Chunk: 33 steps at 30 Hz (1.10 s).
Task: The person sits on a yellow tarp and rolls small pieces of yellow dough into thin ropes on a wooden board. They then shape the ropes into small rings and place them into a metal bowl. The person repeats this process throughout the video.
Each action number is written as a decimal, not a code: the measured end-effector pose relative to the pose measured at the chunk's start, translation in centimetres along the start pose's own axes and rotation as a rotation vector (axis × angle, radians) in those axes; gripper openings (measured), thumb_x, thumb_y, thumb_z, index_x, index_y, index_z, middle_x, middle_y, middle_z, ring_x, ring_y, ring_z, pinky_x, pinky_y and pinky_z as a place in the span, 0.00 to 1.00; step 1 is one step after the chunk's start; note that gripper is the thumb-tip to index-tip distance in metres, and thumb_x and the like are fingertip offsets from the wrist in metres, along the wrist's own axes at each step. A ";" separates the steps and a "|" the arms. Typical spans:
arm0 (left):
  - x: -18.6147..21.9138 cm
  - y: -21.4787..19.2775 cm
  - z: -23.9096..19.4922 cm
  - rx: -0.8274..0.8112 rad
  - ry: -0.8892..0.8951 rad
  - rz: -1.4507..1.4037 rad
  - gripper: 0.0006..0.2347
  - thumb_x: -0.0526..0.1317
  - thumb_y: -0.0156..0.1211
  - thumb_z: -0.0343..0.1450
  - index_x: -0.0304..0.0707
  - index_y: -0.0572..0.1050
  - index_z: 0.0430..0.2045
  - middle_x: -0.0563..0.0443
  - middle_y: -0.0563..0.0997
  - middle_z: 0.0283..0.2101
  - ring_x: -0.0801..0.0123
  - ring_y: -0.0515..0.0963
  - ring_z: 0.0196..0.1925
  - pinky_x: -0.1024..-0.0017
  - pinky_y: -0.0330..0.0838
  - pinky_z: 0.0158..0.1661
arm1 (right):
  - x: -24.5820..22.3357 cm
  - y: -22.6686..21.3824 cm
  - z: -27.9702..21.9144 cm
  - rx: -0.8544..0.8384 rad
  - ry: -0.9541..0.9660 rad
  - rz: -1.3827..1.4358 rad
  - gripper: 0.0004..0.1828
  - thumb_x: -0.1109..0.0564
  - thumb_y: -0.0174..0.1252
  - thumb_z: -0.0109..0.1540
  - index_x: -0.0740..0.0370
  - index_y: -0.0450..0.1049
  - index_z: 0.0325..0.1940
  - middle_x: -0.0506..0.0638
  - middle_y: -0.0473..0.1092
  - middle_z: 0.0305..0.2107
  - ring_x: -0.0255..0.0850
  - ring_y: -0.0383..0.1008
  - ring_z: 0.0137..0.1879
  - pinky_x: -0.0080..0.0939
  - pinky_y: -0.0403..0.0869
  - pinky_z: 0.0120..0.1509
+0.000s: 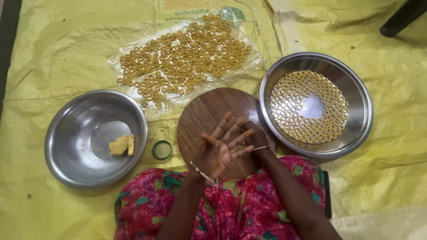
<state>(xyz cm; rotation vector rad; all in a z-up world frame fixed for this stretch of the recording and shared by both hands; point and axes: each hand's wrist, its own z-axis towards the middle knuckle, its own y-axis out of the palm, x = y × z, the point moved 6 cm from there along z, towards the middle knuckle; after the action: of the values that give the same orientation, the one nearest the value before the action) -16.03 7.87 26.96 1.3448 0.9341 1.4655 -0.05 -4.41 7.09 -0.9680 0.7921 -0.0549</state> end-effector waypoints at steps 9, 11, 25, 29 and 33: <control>0.9 4.4 -4.7 0.320 0.177 0.457 0.11 0.36 0.67 0.74 0.25 0.75 0.45 0.28 0.78 0.51 0.42 0.77 0.47 0.45 0.71 0.49 | -1.4 -0.4 -0.5 0.041 0.101 0.015 0.08 0.62 0.56 0.60 0.60 0.78 0.42 0.55 0.73 0.39 0.52 0.75 0.47 0.49 0.73 0.52; 0.9 4.8 -5.8 0.325 0.140 0.491 0.11 0.35 0.67 0.74 0.25 0.75 0.45 0.29 0.78 0.50 0.43 0.77 0.47 0.46 0.72 0.49 | -2.7 -1.1 -0.3 0.063 0.100 -0.006 0.07 0.62 0.57 0.61 0.61 0.78 0.42 0.56 0.73 0.39 0.54 0.74 0.47 0.50 0.73 0.51; 3.2 6.7 -11.3 0.288 0.202 0.583 0.12 0.35 0.67 0.72 0.28 0.74 0.45 0.34 0.80 0.47 0.50 0.80 0.44 0.49 0.76 0.45 | -4.9 -0.8 0.5 0.089 0.086 -0.133 0.05 0.63 0.58 0.62 0.60 0.78 0.41 0.56 0.71 0.38 0.54 0.74 0.46 0.51 0.72 0.49; 3.9 6.2 -11.7 0.277 0.218 0.602 0.12 0.35 0.67 0.71 0.29 0.74 0.45 0.36 0.80 0.46 0.52 0.80 0.43 0.51 0.77 0.43 | -5.1 -0.8 0.2 0.105 0.093 -0.139 0.07 0.64 0.57 0.61 0.59 0.78 0.41 0.55 0.71 0.38 0.53 0.74 0.46 0.51 0.73 0.49; 5.0 5.1 -11.9 0.281 0.228 0.616 0.12 0.35 0.67 0.71 0.30 0.74 0.45 0.38 0.80 0.45 0.54 0.81 0.42 0.52 0.78 0.42 | -5.4 -0.7 0.4 0.129 0.084 -0.169 0.07 0.63 0.58 0.61 0.58 0.78 0.41 0.56 0.71 0.39 0.54 0.74 0.46 0.51 0.72 0.49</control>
<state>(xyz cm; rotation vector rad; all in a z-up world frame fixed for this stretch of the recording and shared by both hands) -28.41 11.63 31.83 1.8051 0.9380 2.0406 -3.55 -2.49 10.82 -0.9131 0.7722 -0.2913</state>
